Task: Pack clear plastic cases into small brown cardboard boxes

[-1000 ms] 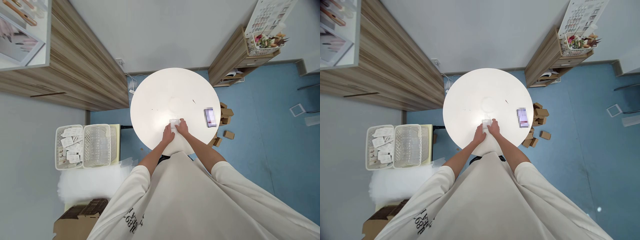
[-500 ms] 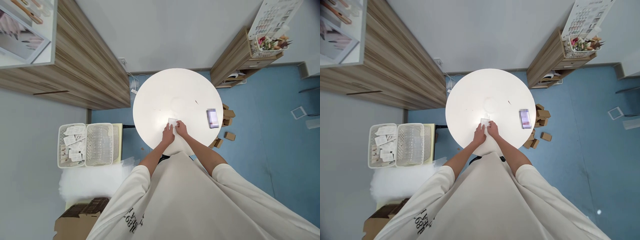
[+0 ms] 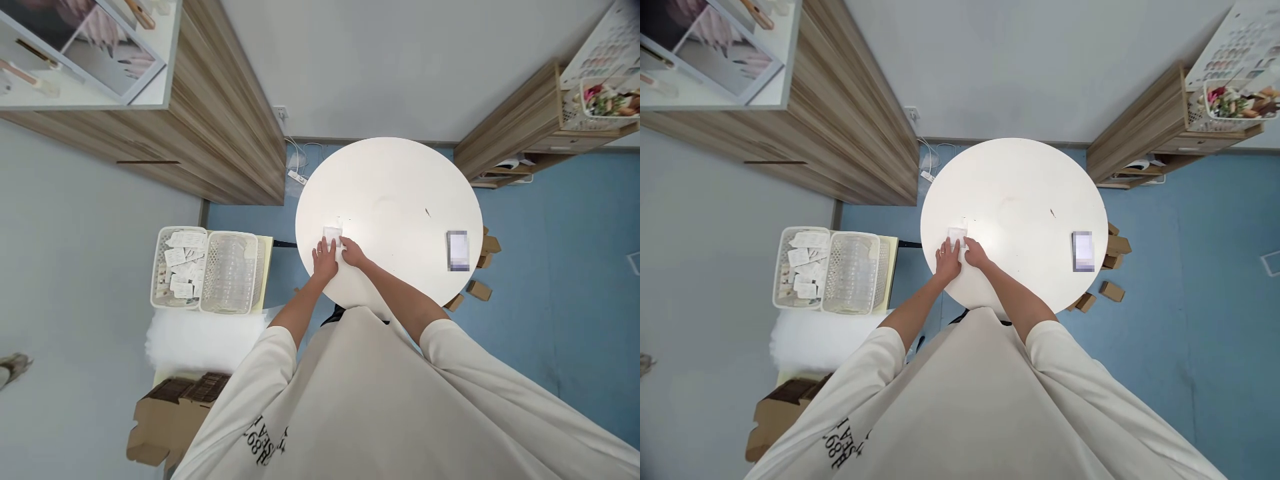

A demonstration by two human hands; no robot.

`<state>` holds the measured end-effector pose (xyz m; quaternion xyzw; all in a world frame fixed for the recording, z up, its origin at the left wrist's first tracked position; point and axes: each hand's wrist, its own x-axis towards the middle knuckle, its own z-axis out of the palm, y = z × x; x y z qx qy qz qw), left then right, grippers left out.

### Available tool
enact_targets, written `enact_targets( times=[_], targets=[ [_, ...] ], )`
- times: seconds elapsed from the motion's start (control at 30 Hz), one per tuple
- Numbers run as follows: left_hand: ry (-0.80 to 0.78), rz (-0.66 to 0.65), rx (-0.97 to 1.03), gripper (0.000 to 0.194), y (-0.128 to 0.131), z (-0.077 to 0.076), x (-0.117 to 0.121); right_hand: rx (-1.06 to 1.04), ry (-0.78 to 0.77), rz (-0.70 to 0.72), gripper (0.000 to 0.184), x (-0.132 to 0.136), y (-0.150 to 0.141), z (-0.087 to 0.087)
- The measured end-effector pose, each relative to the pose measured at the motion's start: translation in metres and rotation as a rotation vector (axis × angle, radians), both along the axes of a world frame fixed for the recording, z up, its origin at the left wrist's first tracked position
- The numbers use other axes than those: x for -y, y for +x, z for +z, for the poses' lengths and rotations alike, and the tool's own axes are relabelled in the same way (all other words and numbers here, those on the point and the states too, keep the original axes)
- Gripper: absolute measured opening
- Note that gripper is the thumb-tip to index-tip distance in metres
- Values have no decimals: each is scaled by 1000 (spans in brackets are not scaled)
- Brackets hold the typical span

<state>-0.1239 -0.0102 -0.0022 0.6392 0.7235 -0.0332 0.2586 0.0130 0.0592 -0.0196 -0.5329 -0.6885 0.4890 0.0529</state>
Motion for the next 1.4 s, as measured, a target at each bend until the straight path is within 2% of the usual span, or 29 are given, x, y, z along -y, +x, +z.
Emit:
enact_targets(
  times=[0.2,0.37,0.53,0.67,0.77,0.97,1.23,1.4],
  targets=[
    [-14,-23,34,86,-13,-1,-2,133,41,148,78,-4,-8,-2],
    [-6,-30,32,86,-14,-6,-3,154,15,135,70,6,0,5],
    [18,-31,43,87,-15,-4,-3,166,23,28,58,25,37,22],
    [59,-34,28,86,-10,5,-1,198,11,-75,53,40,74,36],
    [98,-29,25,84,-3,12,7,200,16,-100,50,51,93,44],
    [142,21,11,81,19,24,53,178,59,-35,47,84,115,57],
    [194,78,-46,77,69,46,149,95,161,80,43,153,149,70],
    [178,84,-49,72,89,57,209,38,204,124,42,196,151,75]
  ],
)
